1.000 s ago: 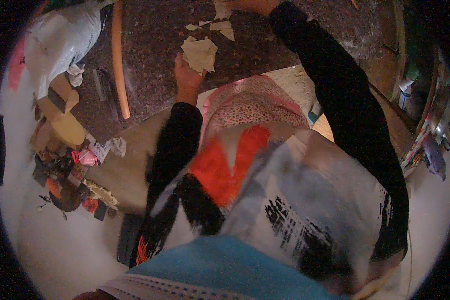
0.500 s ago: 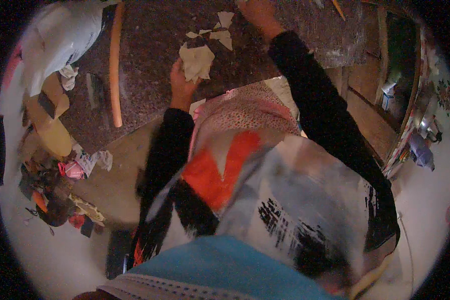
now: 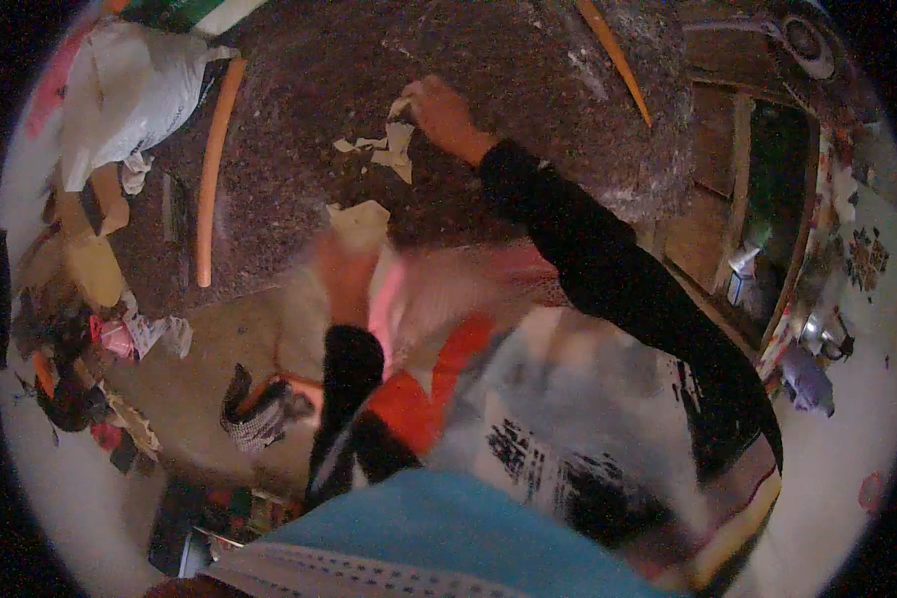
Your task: The person rolls out a large piece of dough on a floured surface using a wooden rolling pin. They then fold the dough into a long strip and cut it into smaller pieces with a knife. Finally, the person gathers the cut pieces and places them onto a round woven tray.
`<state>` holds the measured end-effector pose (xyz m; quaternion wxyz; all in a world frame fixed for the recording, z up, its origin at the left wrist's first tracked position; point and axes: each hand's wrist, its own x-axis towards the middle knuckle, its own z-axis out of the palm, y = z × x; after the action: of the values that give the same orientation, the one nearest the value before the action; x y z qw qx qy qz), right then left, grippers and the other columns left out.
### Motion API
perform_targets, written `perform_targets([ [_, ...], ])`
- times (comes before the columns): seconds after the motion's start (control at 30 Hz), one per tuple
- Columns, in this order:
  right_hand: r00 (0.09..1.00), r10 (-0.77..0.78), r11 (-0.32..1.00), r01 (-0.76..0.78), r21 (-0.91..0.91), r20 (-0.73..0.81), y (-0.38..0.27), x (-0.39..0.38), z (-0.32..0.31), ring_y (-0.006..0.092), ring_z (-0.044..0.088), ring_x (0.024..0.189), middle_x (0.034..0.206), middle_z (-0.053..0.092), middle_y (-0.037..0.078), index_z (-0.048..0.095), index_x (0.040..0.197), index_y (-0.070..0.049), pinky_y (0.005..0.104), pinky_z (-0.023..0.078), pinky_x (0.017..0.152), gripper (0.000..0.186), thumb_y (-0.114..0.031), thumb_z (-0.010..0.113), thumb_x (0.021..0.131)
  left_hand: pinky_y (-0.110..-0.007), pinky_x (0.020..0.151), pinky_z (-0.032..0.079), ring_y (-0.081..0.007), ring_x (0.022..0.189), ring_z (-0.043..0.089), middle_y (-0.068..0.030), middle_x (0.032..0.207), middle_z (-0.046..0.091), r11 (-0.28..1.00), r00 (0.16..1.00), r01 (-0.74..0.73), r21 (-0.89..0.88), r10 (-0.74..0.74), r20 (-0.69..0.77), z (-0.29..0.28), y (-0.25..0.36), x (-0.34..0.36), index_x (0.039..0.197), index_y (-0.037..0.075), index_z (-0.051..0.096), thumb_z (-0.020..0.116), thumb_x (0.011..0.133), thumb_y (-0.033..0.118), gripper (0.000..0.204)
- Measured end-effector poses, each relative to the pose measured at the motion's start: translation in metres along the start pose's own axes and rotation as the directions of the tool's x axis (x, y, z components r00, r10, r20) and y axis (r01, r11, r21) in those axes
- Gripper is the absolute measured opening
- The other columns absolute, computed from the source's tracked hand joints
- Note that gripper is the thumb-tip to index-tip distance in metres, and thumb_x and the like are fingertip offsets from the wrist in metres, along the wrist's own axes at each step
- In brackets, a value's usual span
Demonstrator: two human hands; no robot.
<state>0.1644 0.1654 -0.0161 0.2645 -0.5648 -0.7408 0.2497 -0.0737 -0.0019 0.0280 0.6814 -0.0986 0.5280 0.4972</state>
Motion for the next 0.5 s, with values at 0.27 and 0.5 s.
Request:
perform_targets([
  [0.27, 0.943, -0.168, 0.917, 0.042, -0.397, -0.288, 0.165, 0.006, -0.119, 0.0345, 0.048, 0.111, 0.114, 0.054, 0.015, 0.053, 0.117, -0.006, 0.0400, 0.040, 0.095, 0.027, -0.011, 0.046, 0.092, -0.045, 0.090, 0.047, -0.0283, 0.111, 0.055, -0.0069, 0.122, 0.056, 0.947, 0.997, -0.059, -0.315, 0.041, -0.063, -0.006, -0.074, -0.038, 0.126, 0.009, 0.049, 0.047, 0.092, 0.037, 0.044],
  [0.5, 0.971, -0.236, 0.878, 0.234, 0.418, -0.048, 0.089, 0.092, -0.040, 0.0304, 0.049, 0.114, 0.122, 0.051, 0.016, 0.049, 0.123, -0.003, 0.0433, 0.043, 0.094, 0.029, -0.016, 0.041, 0.098, -0.040, 0.087, 0.048, -0.0249, 0.108, 0.056, -0.0047, 0.122, 0.056, 0.917, 0.999, -0.003, -0.400, -0.014, -0.040, -0.036, -0.118, -0.064, 0.126, 0.009, 0.050, 0.050, 0.091, 0.039, 0.045],
])
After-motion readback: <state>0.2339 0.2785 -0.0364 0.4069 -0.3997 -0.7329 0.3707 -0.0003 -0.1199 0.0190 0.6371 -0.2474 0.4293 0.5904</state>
